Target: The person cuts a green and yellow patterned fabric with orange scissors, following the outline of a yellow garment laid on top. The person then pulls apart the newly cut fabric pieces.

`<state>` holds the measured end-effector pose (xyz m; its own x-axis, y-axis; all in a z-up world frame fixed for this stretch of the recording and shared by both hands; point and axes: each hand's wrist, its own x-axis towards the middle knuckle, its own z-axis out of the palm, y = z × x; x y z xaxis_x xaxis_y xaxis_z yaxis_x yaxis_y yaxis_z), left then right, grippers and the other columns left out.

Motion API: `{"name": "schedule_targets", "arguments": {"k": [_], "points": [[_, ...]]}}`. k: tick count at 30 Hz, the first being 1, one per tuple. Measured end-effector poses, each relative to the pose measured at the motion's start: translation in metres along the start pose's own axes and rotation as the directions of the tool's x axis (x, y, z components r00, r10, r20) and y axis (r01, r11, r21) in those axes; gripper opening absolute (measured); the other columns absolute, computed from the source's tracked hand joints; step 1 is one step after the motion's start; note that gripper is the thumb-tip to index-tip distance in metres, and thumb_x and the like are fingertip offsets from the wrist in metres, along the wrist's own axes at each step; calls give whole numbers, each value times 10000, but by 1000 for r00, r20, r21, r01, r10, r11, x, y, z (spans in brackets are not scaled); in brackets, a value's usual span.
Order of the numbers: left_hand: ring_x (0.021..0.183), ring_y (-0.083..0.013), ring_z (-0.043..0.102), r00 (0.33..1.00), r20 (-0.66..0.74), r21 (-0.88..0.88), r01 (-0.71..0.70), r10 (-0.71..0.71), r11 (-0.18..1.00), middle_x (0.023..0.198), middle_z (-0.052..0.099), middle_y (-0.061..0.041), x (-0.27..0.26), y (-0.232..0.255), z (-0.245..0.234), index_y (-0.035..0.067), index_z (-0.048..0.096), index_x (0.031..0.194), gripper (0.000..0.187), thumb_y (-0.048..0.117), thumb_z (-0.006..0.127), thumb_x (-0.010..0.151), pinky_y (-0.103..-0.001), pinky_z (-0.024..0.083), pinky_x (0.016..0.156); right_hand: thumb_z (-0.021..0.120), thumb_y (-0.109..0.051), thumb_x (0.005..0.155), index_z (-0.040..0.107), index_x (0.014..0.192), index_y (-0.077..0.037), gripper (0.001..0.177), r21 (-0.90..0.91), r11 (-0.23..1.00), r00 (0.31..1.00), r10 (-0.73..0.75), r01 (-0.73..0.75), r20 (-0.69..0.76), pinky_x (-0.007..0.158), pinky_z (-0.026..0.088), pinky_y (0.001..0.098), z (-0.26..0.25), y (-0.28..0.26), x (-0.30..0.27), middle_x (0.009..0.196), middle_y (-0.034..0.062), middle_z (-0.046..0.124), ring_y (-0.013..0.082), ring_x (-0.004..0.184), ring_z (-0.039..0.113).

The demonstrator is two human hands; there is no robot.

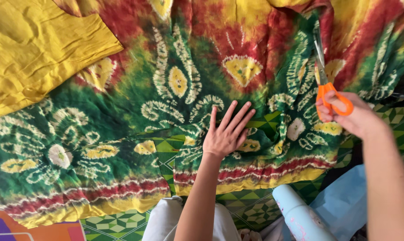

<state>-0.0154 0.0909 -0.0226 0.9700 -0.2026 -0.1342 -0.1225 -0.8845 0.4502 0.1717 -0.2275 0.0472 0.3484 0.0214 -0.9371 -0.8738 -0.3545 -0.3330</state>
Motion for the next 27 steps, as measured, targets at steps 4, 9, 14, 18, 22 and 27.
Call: {"name": "schedule_targets", "arguments": {"k": [4, 9, 14, 18, 22, 27], "points": [[1584, -176, 255, 1000, -17, -7, -5, 5, 1000, 1718, 236, 101, 2, 0, -1, 345, 322, 1646, 608, 482, 473, 1073, -607, 181, 1265, 657, -234, 968, 609, 1008, 50, 291, -132, 991, 996, -21, 32, 84, 583, 398, 313, -39, -21, 1, 789, 56, 507, 168, 640, 465], [1583, -177, 281, 999, -52, 1, -6, 6, 1000, 1716, 269, 98, 0, 0, 0, 328, 345, 1645, 603, 467, 493, 1078, -601, 183, 1271, 663, -181, 966, 631, 1079, 29, 240, -334, 939, 997, 77, -81, -25, 560, 384, 322, -104, -35, 34, 790, 70, 509, 157, 640, 473], [1574, -180, 295, 998, -68, -46, 9, -12, 999, 1704, 294, 99, 4, -1, -2, 323, 382, 1626, 609, 448, 520, 1047, -600, 190, 1268, 701, -173, 947, 627, 1039, 31, 235, -462, 884, 994, 100, -68, 46, 509, 387, 352, -163, -47, 87, 754, 114, 560, 190, 560, 479], [1563, -185, 299, 996, -83, -66, 9, -14, 998, 1691, 310, 97, 1, 1, -1, 320, 396, 1612, 606, 456, 522, 1035, -612, 190, 1260, 756, -141, 920, 609, 958, 32, 230, -603, 794, 986, 150, -81, 65, 476, 355, 347, -191, -64, 115, 760, 116, 641, 180, 539, 487], [1560, -178, 300, 997, -79, -19, 19, -20, 1000, 1689, 317, 103, 2, 2, -4, 334, 387, 1611, 612, 471, 509, 1028, -601, 189, 1258, 812, -109, 894, 592, 878, 33, 262, -738, 672, 982, 175, -63, 76, 443, 324, 342, -203, -105, 137, 766, 118, 721, 170, 517, 494], [1561, -184, 296, 996, -88, 6, 14, -14, 1000, 1692, 305, 100, 2, 2, -3, 329, 373, 1619, 622, 471, 503, 1028, -603, 183, 1258, 890, -165, 816, 586, 789, -5, 345, -878, 474, 984, 116, 62, 132, 511, 391, 278, -198, -142, 143, 826, 88, 847, 80, 692, 703]]}}
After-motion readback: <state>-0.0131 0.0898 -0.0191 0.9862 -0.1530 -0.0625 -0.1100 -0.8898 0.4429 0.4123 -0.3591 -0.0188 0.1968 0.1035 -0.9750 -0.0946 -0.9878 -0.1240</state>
